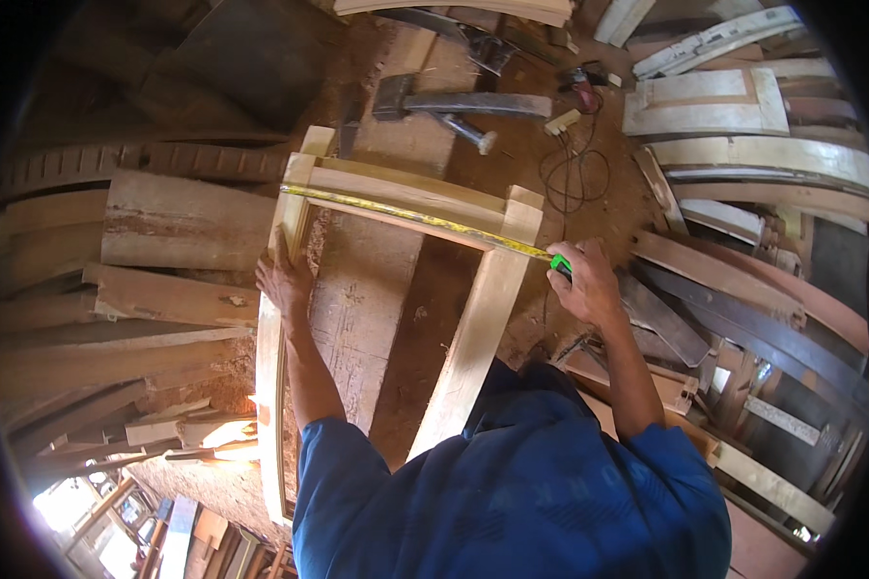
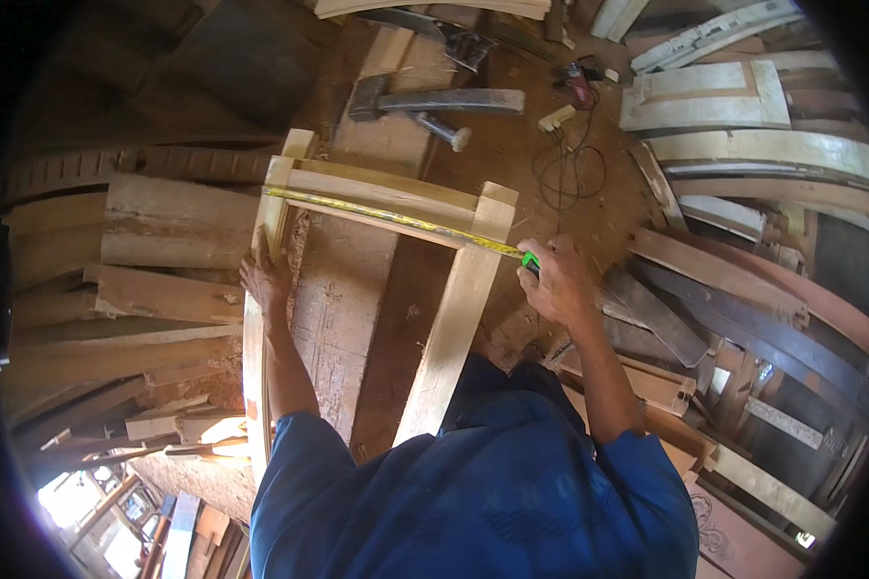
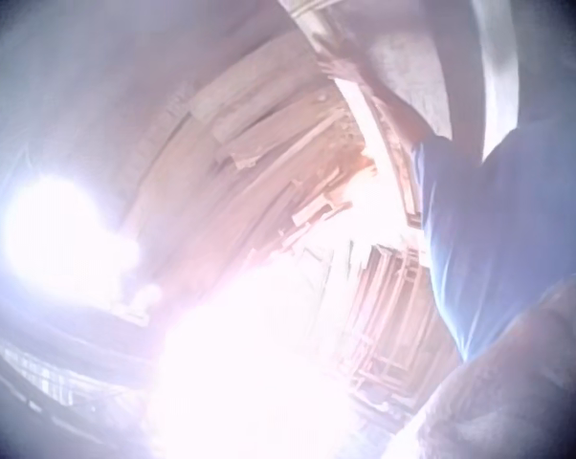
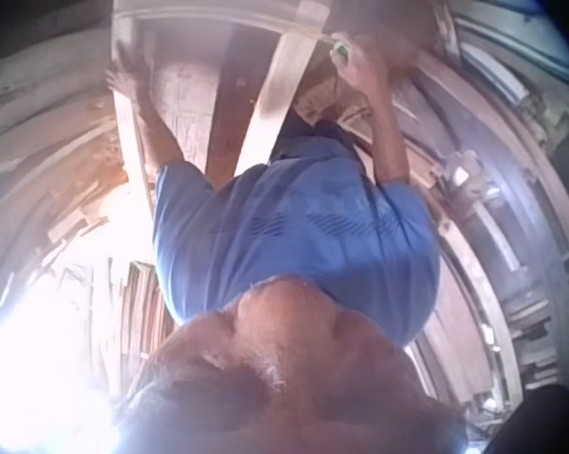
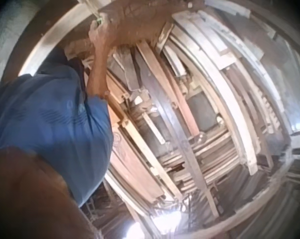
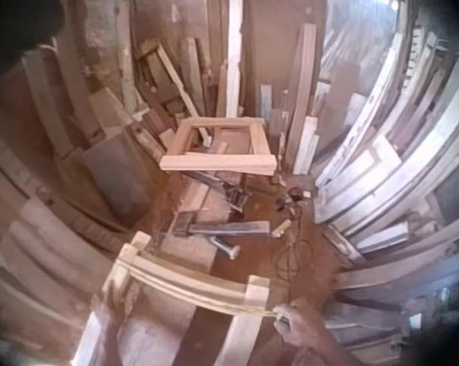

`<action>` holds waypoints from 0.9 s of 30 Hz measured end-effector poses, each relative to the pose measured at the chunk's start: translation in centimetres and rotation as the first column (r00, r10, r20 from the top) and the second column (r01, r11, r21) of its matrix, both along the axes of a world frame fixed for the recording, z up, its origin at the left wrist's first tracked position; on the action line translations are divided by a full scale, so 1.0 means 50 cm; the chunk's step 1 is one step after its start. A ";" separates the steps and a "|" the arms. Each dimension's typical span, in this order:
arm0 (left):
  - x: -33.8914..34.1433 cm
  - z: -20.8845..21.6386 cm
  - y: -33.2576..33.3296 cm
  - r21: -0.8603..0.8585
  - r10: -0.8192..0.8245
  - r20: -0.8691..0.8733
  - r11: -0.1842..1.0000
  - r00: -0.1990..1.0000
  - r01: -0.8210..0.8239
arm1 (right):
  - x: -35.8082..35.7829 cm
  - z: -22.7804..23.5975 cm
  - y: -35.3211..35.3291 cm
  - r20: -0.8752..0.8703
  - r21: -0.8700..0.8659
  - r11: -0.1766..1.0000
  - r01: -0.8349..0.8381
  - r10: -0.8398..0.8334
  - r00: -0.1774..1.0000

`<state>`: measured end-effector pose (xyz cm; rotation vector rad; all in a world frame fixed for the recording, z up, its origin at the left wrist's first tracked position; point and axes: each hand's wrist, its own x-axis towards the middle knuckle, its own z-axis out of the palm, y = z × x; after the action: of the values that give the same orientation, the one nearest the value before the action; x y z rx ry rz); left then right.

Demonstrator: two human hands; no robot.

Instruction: The person measures a wooden frame using a tape measure, then applies a metal clamp and uses a mallet to secure joints while working in a woodworking shop.

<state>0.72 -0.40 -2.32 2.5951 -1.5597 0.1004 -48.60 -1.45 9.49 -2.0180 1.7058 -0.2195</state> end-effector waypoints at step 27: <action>-0.074 0.008 0.091 -0.173 -0.010 -0.089 0.985 0.996 -0.006 | -0.091 -0.081 0.081 0.479 0.195 0.977 -0.081 -0.022 0.878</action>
<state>-2.95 4.13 -1.91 2.4297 -1.4543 0.1120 -53.12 2.60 5.44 -1.6575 1.3215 -0.4667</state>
